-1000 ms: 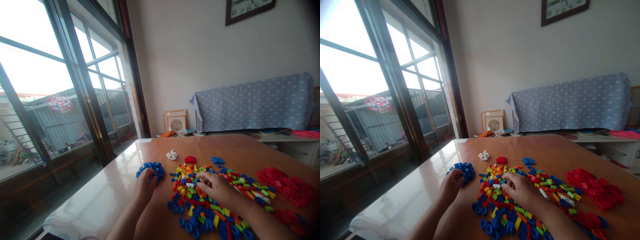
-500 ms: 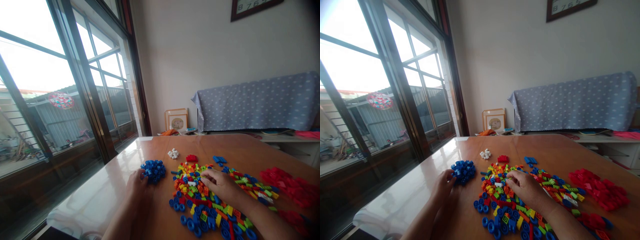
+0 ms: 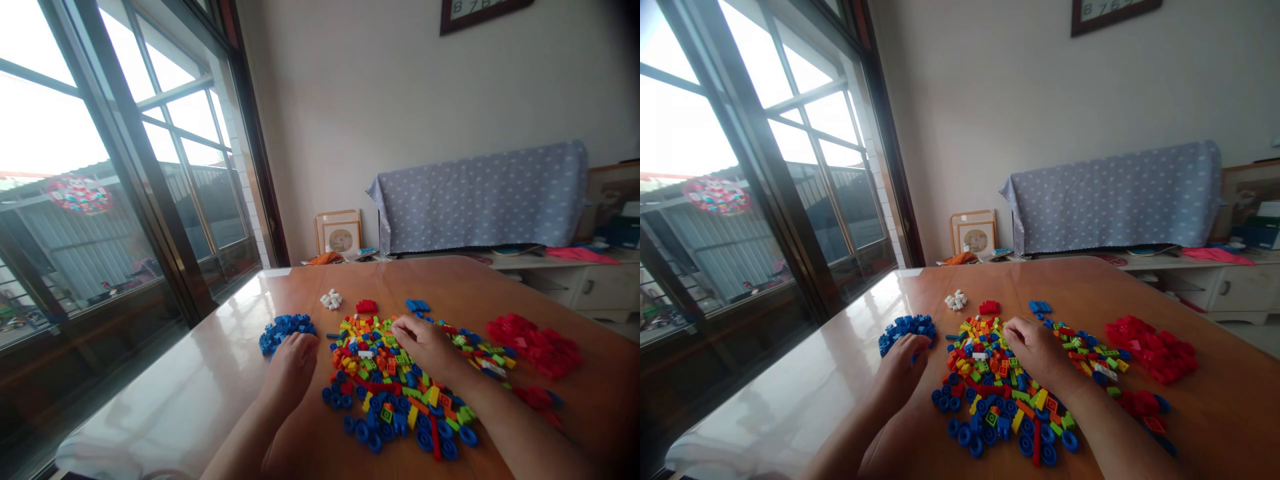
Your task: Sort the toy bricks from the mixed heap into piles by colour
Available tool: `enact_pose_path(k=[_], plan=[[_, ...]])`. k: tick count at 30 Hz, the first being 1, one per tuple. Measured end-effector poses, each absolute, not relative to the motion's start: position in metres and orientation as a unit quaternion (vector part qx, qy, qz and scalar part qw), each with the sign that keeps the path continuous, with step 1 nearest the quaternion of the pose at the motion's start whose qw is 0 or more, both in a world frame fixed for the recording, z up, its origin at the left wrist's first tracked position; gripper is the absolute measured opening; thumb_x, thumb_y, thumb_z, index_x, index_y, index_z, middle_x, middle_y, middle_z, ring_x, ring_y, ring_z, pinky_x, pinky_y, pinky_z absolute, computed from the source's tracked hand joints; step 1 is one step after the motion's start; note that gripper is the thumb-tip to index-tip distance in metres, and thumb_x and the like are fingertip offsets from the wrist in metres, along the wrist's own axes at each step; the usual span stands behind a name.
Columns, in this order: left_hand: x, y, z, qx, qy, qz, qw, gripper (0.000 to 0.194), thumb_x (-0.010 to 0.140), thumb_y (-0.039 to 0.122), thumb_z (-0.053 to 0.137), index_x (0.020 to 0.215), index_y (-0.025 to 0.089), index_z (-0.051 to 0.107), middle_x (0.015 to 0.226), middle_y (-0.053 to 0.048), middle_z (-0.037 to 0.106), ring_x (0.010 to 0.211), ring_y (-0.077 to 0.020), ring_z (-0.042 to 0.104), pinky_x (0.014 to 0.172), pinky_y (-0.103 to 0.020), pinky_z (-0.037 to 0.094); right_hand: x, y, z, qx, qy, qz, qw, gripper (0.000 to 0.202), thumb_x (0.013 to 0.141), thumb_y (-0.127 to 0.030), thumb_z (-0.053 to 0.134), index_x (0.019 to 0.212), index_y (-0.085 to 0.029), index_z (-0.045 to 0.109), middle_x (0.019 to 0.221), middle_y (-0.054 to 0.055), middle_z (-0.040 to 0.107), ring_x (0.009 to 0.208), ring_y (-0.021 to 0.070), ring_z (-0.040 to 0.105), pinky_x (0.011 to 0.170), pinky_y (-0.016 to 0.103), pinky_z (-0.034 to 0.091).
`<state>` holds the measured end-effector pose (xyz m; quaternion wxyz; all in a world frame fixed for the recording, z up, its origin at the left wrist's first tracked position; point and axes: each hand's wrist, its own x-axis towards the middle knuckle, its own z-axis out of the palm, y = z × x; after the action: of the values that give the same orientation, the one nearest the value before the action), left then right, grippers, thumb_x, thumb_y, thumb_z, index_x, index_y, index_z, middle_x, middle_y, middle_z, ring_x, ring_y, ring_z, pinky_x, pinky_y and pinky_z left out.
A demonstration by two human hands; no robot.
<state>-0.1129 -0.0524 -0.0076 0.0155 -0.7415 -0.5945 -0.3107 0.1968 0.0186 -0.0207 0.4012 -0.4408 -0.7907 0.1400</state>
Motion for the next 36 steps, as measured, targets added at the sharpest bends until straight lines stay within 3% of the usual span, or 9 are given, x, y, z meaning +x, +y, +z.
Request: enact_pose_path(k=[5, 8, 11, 25, 31, 36], plan=[[-0.057, -0.073, 0.005, -0.841, -0.486, -0.229, -0.057, 0.043, 0.094, 0.054, 0.053, 0.129, 0.030, 0.062, 0.126, -0.009, 0.064, 0.117, -0.0294, 0.057, 0.098, -0.043, 0.045, 0.199, 0.018, -0.016, -0.450, -0.770, 0.127, 0.434, 0.033, 0.098, -0.043, 0.044, 0.080, -0.021, 0.062, 0.070, 0.000, 0.062, 0.067, 0.0162, 0.057, 0.063, 0.026, 0.041], [-0.037, -0.077, 0.004, -0.886, -0.419, -0.185, -0.076, 0.084, 0.075, 0.073, 0.065, 0.147, 0.033, 0.046, 0.150, -0.009, 0.049, 0.138, -0.0378, 0.041, 0.114, -0.055, 0.031, 0.199, 0.017, -0.014, -0.449, -0.768, 0.123, 0.441, 0.034, 0.098, -0.043, 0.044, 0.079, -0.021, 0.062, 0.069, 0.000, 0.063, 0.067, 0.0162, 0.058, 0.063, 0.026, 0.041], [-0.027, -0.069, -0.003, -0.902, -0.391, -0.164, -0.079, 0.098, 0.070, 0.079, 0.066, 0.152, 0.033, 0.039, 0.157, -0.010, 0.040, 0.145, -0.0411, 0.030, 0.119, -0.061, 0.018, 0.198, 0.017, -0.013, -0.450, -0.766, 0.120, 0.444, 0.034, 0.098, -0.043, 0.043, 0.080, -0.021, 0.062, 0.072, 0.001, 0.065, 0.070, 0.0170, 0.059, 0.065, 0.026, 0.042], [-0.020, 0.001, -0.012, -0.859, -0.469, -0.204, -0.001, 0.074, 0.083, 0.065, 0.062, 0.146, 0.029, 0.047, 0.152, -0.010, 0.045, 0.146, -0.0357, 0.028, 0.120, -0.059, 0.016, 0.203, 0.018, -0.009, -0.450, -0.756, 0.125, 0.459, 0.030, 0.097, -0.040, 0.046, 0.084, -0.022, 0.065, 0.073, 0.002, 0.066, 0.070, 0.0173, 0.059, 0.067, 0.028, 0.044], [-0.031, 0.022, -0.025, -0.829, -0.512, -0.222, 0.034, 0.065, 0.086, 0.058, 0.062, 0.142, 0.025, 0.051, 0.147, -0.012, 0.050, 0.142, -0.0353, 0.034, 0.118, -0.057, 0.023, 0.206, 0.019, -0.007, -0.450, -0.747, 0.117, 0.475, 0.028, 0.097, -0.038, 0.047, 0.081, -0.022, 0.063, 0.070, 0.000, 0.063, 0.067, 0.0166, 0.058, 0.066, 0.027, 0.042], [-0.041, 0.015, -0.021, -0.823, -0.513, -0.243, 0.027, 0.042, 0.097, 0.043, 0.051, 0.134, 0.026, 0.057, 0.137, -0.011, 0.056, 0.131, -0.0302, 0.046, 0.110, -0.050, 0.036, 0.207, 0.019, -0.007, -0.452, -0.743, 0.114, 0.480, 0.027, 0.096, -0.037, 0.047, 0.081, -0.022, 0.063, 0.069, 0.000, 0.063, 0.067, 0.0166, 0.058, 0.064, 0.027, 0.041]])
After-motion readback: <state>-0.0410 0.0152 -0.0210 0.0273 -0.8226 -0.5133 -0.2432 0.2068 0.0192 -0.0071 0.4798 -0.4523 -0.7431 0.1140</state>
